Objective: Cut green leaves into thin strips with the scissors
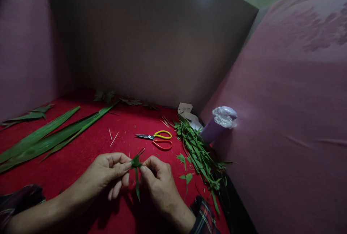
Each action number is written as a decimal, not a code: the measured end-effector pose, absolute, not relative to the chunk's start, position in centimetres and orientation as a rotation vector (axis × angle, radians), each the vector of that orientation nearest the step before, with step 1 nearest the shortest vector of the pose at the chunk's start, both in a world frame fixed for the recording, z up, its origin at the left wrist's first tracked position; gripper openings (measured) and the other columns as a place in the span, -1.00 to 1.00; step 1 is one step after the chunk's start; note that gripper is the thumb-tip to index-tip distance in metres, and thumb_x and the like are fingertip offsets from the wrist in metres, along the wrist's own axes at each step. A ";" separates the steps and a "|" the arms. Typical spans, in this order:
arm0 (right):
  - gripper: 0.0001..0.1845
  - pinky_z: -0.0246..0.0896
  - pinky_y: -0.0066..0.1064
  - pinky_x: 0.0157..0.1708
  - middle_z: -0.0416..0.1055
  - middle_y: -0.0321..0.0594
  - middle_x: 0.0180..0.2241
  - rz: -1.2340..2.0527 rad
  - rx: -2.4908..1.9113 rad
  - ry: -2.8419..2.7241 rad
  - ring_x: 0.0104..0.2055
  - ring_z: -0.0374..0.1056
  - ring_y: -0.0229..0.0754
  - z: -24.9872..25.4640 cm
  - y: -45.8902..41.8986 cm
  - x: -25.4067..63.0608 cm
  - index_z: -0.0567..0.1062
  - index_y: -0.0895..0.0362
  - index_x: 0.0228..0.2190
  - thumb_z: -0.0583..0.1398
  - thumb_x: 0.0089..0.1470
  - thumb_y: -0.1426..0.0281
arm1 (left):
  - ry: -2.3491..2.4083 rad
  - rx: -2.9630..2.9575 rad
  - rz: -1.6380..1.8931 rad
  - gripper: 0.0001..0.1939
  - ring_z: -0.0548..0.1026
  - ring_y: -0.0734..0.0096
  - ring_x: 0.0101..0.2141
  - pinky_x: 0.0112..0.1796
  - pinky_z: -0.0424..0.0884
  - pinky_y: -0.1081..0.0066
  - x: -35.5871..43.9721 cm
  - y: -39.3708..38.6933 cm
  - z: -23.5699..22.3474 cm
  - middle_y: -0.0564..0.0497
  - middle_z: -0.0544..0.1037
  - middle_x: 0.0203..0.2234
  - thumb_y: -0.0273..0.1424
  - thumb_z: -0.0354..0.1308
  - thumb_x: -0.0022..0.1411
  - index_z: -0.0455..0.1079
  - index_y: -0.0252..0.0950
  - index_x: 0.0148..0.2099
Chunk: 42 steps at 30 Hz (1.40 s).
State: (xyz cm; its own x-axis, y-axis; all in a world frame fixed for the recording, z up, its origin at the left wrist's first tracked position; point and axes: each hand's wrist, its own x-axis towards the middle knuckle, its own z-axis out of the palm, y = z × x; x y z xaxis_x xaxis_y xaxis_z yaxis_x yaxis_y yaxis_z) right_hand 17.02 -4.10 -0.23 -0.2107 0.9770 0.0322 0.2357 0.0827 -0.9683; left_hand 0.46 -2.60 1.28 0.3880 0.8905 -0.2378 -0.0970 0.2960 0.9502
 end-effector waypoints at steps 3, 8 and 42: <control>-0.78 -0.04 -0.51 -0.56 0.17 -0.41 -0.62 1.202 -1.234 -1.612 -0.56 0.08 -0.35 -0.2 -4.2 17.1 0.28 0.15 -0.54 0.10 0.11 0.35 | 0.946 1.055 0.816 -0.68 0.25 0.65 -0.84 -0.79 0.12 0.65 0.5 -2.6 1.3 0.10 0.39 -0.82 -0.19 0.15 0.04 0.29 -0.35 -0.54; -0.77 0.00 -0.51 -0.54 0.23 -0.37 -0.60 1.220 -1.261 -1.570 -0.54 0.11 -0.34 0.5 -4.2 17.3 0.29 0.17 -0.54 0.12 0.09 0.34 | 0.960 1.060 0.828 -0.70 0.26 0.64 -0.83 -0.80 0.13 0.65 0.6 -2.5 1.1 0.10 0.41 -0.79 -0.20 0.14 0.05 0.27 -0.34 -0.52; -0.70 0.00 -0.54 -0.55 0.25 -0.35 -0.60 1.381 -1.221 -1.597 -0.54 0.11 -0.34 0.4 -4.7 16.7 0.39 0.19 -0.55 0.15 0.06 0.23 | 0.992 1.133 0.758 -0.69 0.29 0.59 -0.76 -0.71 0.14 0.59 0.7 -2.5 1.4 0.11 0.40 -0.76 -0.20 0.21 -0.05 0.22 -0.32 -0.50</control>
